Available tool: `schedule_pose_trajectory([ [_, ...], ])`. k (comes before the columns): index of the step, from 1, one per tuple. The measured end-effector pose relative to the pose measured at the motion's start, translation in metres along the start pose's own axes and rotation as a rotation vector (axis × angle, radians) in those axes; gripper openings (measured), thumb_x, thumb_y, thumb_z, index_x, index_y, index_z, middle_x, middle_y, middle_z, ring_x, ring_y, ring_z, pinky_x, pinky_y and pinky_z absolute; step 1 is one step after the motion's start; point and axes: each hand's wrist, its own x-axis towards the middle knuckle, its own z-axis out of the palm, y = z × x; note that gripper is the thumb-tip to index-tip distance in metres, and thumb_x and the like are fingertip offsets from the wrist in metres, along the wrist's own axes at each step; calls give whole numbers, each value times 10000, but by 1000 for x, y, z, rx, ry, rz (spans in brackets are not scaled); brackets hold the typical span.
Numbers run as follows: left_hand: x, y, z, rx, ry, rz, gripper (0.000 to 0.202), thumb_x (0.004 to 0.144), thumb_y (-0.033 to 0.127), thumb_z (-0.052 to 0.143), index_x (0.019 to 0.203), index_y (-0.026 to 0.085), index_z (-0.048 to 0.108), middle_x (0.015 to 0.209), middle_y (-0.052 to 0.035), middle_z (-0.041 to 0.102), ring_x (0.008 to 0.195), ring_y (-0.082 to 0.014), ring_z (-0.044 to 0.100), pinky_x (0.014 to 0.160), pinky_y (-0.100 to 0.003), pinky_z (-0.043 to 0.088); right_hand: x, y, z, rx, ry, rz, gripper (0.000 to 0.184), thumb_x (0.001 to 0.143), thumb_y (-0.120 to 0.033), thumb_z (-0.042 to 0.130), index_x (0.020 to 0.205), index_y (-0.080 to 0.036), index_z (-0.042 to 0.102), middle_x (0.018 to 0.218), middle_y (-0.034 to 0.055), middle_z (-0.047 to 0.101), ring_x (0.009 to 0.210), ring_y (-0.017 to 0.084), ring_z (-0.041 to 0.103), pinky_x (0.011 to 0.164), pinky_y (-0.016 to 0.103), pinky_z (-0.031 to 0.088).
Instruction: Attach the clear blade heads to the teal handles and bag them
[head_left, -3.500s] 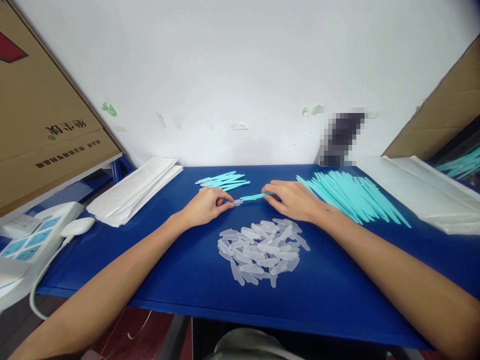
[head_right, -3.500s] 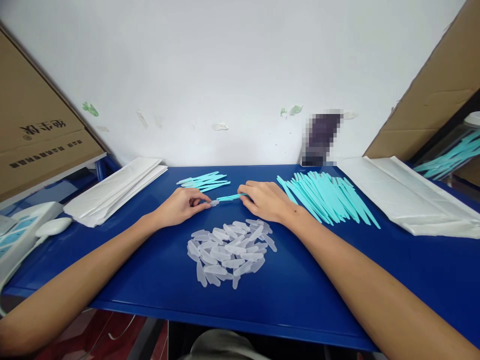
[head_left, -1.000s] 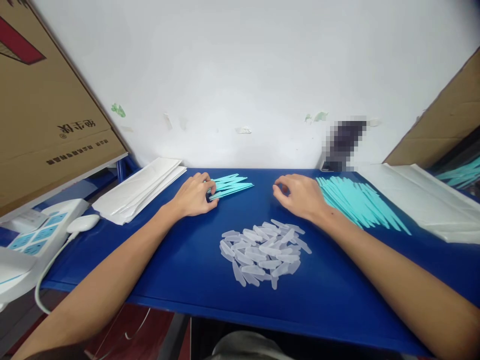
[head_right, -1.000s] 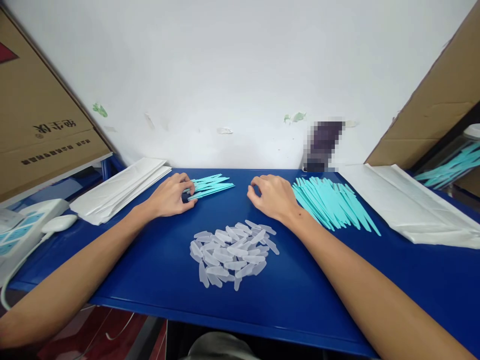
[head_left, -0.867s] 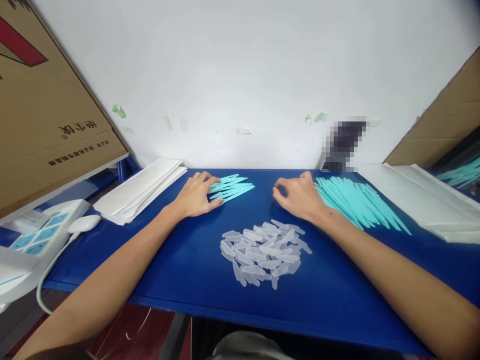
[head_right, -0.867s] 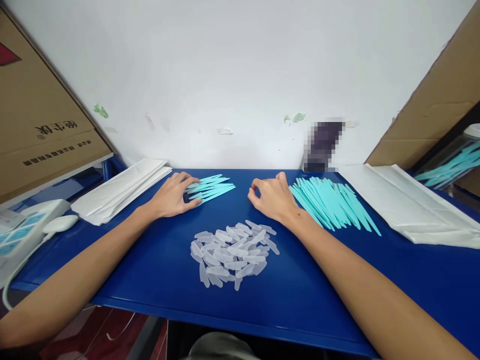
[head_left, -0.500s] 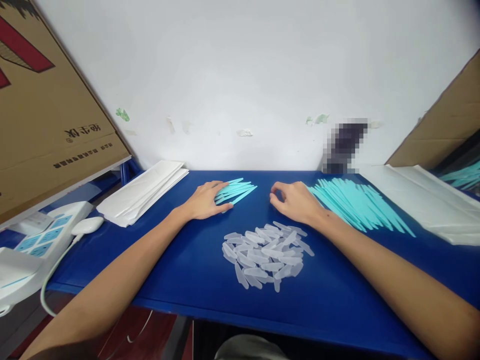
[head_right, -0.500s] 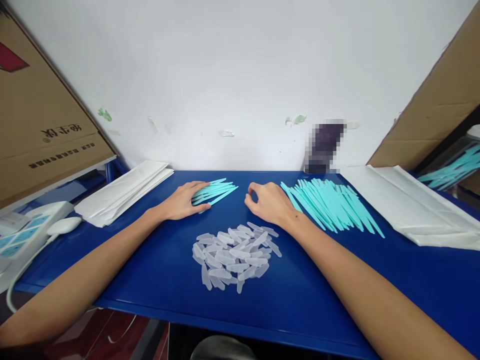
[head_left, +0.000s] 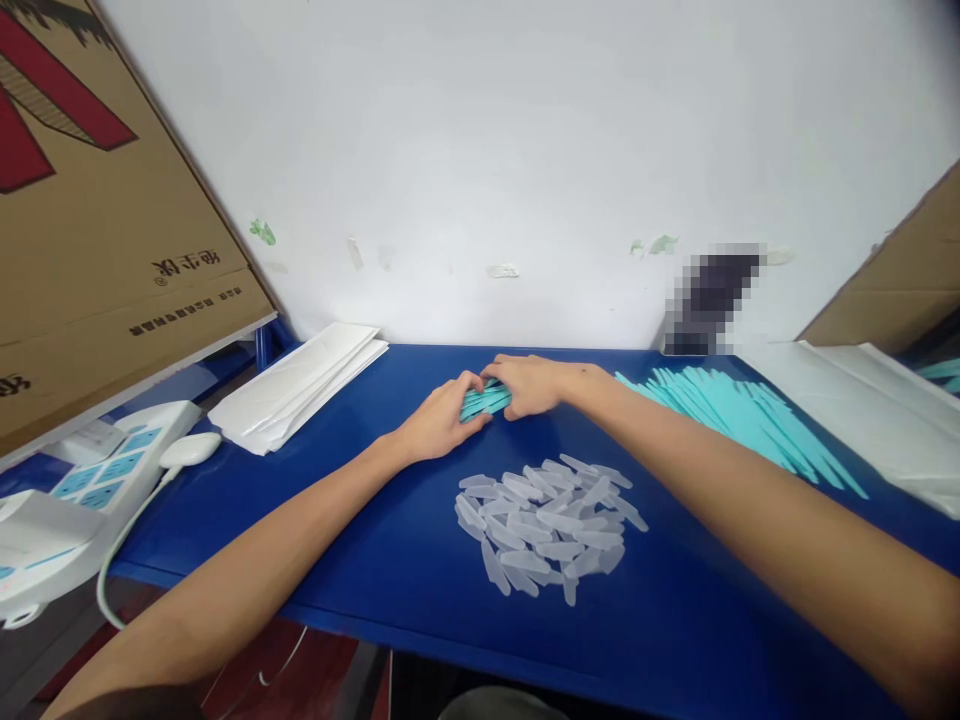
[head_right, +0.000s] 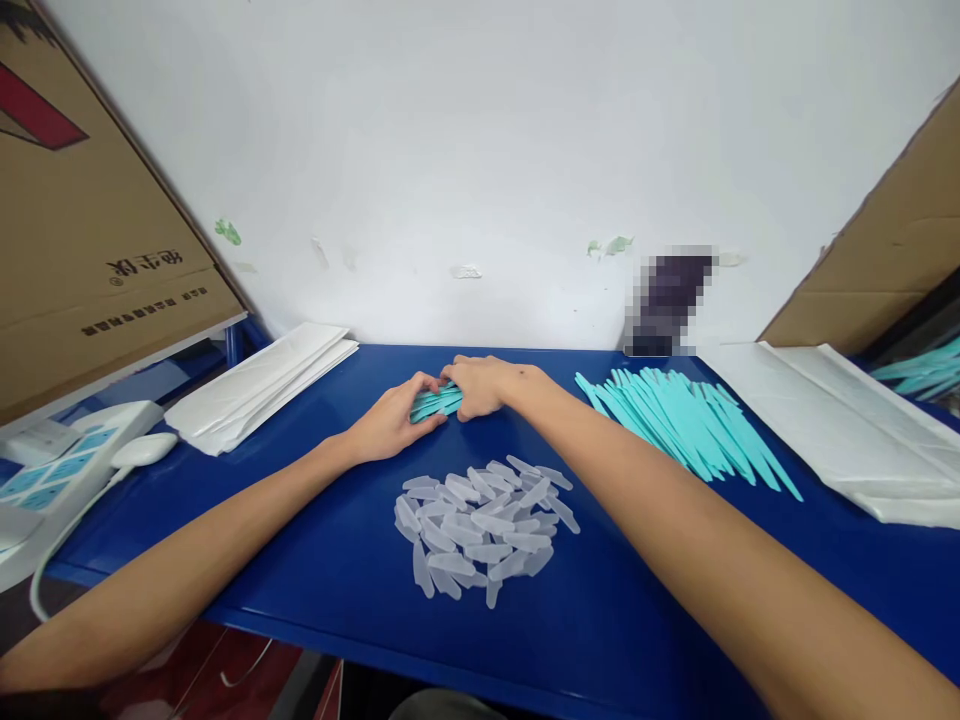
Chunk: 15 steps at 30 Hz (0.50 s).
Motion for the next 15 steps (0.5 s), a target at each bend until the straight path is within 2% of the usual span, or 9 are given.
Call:
schedule_pose_trajectory([
  [2,-1,-2,2,-54,73,30,287,904,387,599,1075,221,439,1061,-65,622,887,-211,599,810,-379,502,9,-11,-9,-63,-33,14,611,707,-317,721,1287,-166,601,1258,140,637,997,262,666,753,327,484],
  [4,-1,-3,4,-94,141,59,284,880,361,627,1043,215,446,1083,-78,593,954,-213,588,854,-375,507,16,-21,-15,-130,-85,23,493,712,-310,730,1177,-161,661,1121,123,699,902,246,688,670,309,469],
  [6,-1,-1,4,-139,201,48,317,857,362,656,1063,202,474,1110,-97,577,1027,-223,580,890,-374,513,21,-28,-16,-178,-139,23,373,735,-287,712,1081,-146,702,989,117,731,820,240,700,630,310,459],
  [8,0,0,-1,-200,277,15,347,852,383,660,1096,191,506,1130,-107,586,1050,-222,587,886,-360,519,23,-33,-13,-207,-155,21,306,761,-246,678,1043,-132,714,945,132,738,793,246,704,627,319,457],
  [10,2,-2,-14,-226,362,-22,287,880,411,610,1046,182,562,1066,-90,635,987,-209,608,851,-338,512,20,-34,-8,-216,-144,17,295,795,-208,629,1072,-135,702,997,150,736,837,258,707,640,326,457],
  [11,3,-6,-24,-203,408,-47,259,897,423,572,971,176,594,974,-71,660,917,-200,614,823,-326,501,17,-32,-4,-221,-126,2,291,816,-193,601,1088,-142,692,1039,154,730,876,262,706,650,327,457],
  [13,2,-21,-49,-91,481,-153,341,924,444,483,775,170,621,704,-30,627,714,-179,581,731,-309,464,10,-28,4,-226,-55,-50,268,853,-180,557,1095,-162,671,1111,150,713,953,266,693,674,325,456],
  [15,-4,-44,-76,114,625,-285,365,904,446,483,720,168,632,577,-11,561,609,-170,539,707,-312,429,1,-21,10,-215,24,-101,224,885,-186,525,1073,-175,648,1126,141,701,973,259,681,687,321,451],
])
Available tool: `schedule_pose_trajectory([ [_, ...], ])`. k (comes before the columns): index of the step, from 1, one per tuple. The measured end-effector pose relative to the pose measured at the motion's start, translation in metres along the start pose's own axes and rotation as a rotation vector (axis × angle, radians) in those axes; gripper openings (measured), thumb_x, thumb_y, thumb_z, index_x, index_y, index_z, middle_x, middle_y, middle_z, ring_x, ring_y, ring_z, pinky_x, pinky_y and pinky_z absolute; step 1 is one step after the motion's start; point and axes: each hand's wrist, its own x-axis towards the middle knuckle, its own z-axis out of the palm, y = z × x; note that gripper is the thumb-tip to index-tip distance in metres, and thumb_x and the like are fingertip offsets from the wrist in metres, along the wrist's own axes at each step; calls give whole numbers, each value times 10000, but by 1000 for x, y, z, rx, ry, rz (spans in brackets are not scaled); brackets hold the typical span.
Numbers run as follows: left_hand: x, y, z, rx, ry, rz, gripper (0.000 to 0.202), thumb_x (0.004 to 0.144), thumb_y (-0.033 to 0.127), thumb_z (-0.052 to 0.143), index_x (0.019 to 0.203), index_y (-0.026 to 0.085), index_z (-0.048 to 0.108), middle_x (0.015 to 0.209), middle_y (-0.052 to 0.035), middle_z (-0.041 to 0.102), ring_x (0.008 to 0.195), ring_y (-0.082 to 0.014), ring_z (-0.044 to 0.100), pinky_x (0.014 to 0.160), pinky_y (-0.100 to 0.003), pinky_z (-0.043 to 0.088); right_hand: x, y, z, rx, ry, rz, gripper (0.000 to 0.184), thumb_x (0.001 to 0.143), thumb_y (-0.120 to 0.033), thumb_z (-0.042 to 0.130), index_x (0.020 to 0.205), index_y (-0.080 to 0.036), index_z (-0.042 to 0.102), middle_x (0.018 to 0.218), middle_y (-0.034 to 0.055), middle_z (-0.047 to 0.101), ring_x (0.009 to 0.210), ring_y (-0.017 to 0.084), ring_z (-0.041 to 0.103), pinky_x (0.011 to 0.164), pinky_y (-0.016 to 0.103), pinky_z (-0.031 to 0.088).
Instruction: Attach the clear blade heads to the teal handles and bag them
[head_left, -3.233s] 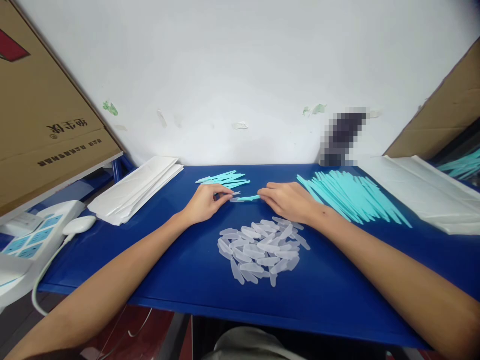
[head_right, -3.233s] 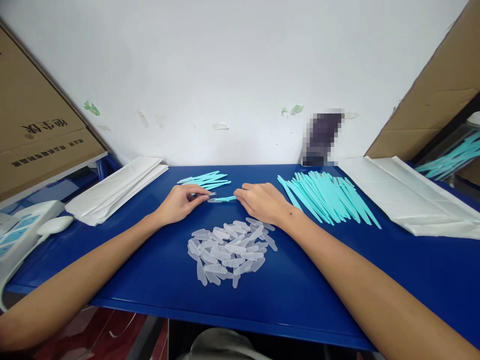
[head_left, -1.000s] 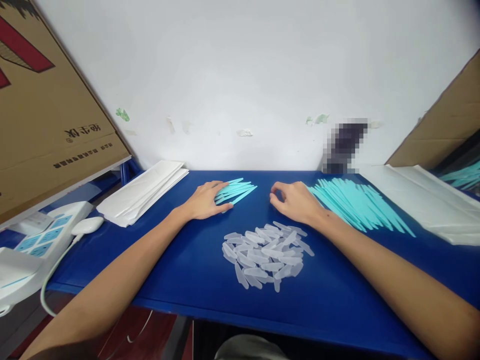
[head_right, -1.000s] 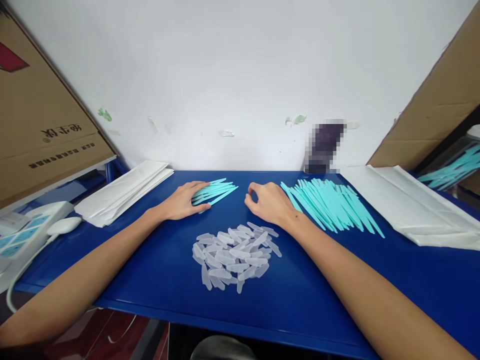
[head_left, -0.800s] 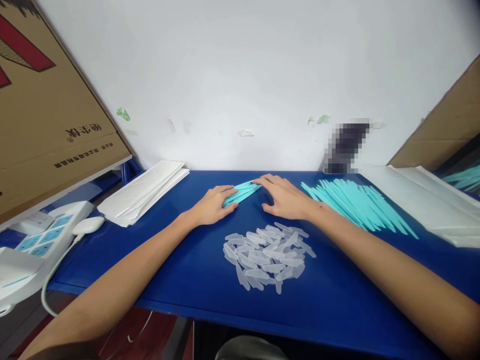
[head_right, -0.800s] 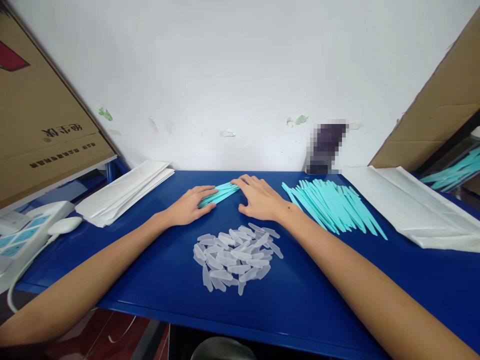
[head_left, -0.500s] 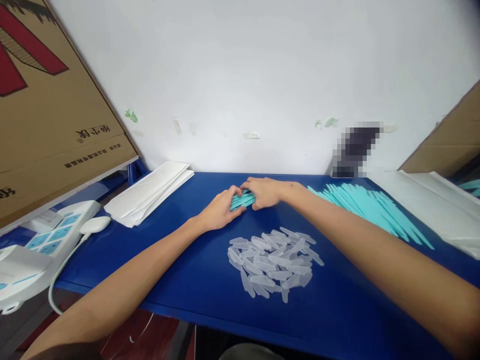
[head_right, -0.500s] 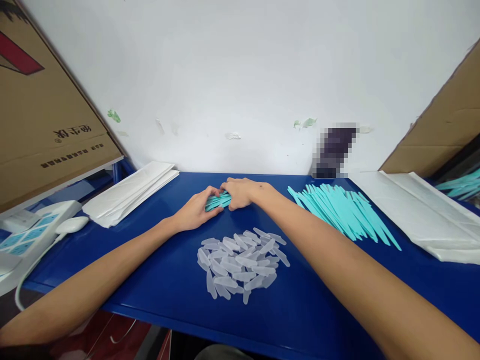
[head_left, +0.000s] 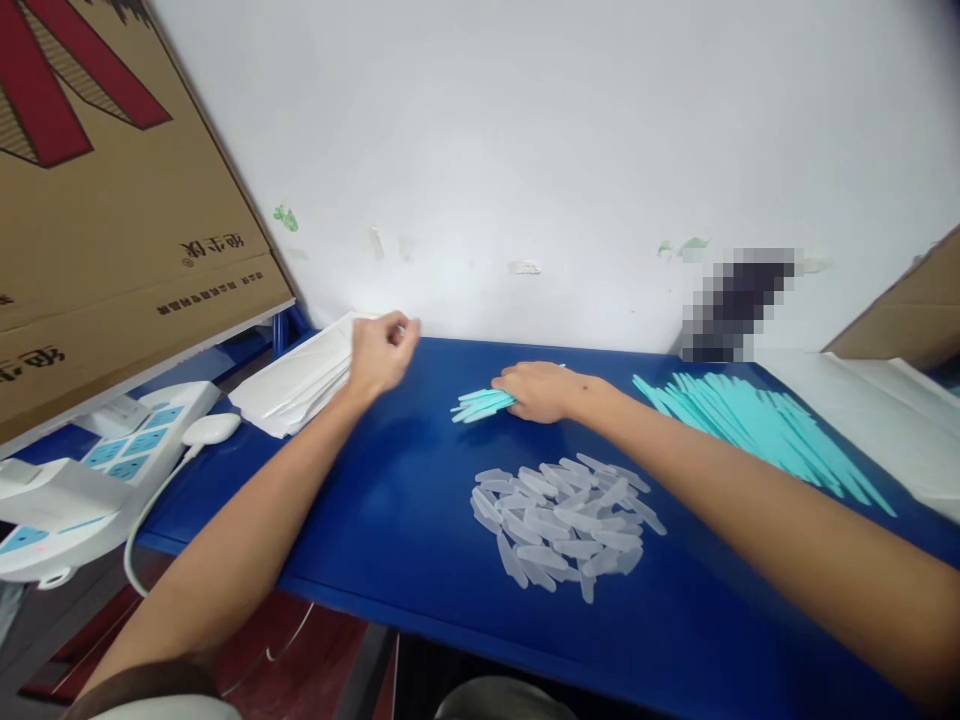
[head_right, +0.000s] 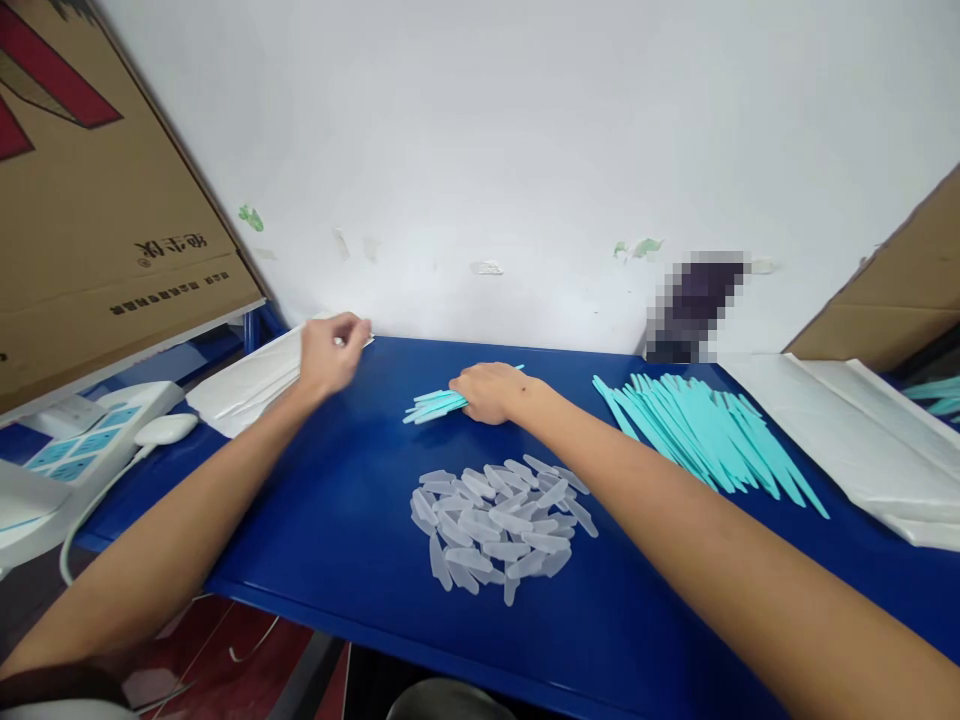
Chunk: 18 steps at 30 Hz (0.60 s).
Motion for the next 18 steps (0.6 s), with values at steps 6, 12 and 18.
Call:
schedule_pose_trajectory([
  [6,19,-70,-46,400,108,-230,383,870,464,481,868,160,713,697,-82,649,740,-262,620,798,-374,450,-14,4,1,76,-113,213,357,905,-181,516,1262,-166,512,1111,161,694,934,283,688,660,327,442],
  [12,15,-88,-54,621,-142,-295,704,832,685,466,1350,232,613,1446,-208,475,1321,-467,424,1025,-595,381,-22,-1,3,86,-68,351,309,920,-224,509,1200,-107,567,1093,236,689,998,349,687,737,370,473],
  [18,15,-100,-52,642,-420,-528,1052,749,859,419,1585,238,267,1564,-297,293,1384,-566,311,1035,-726,259,-36,20,7,391,399,400,257,937,-305,464,1131,-166,559,971,107,707,837,226,659,714,308,461],
])
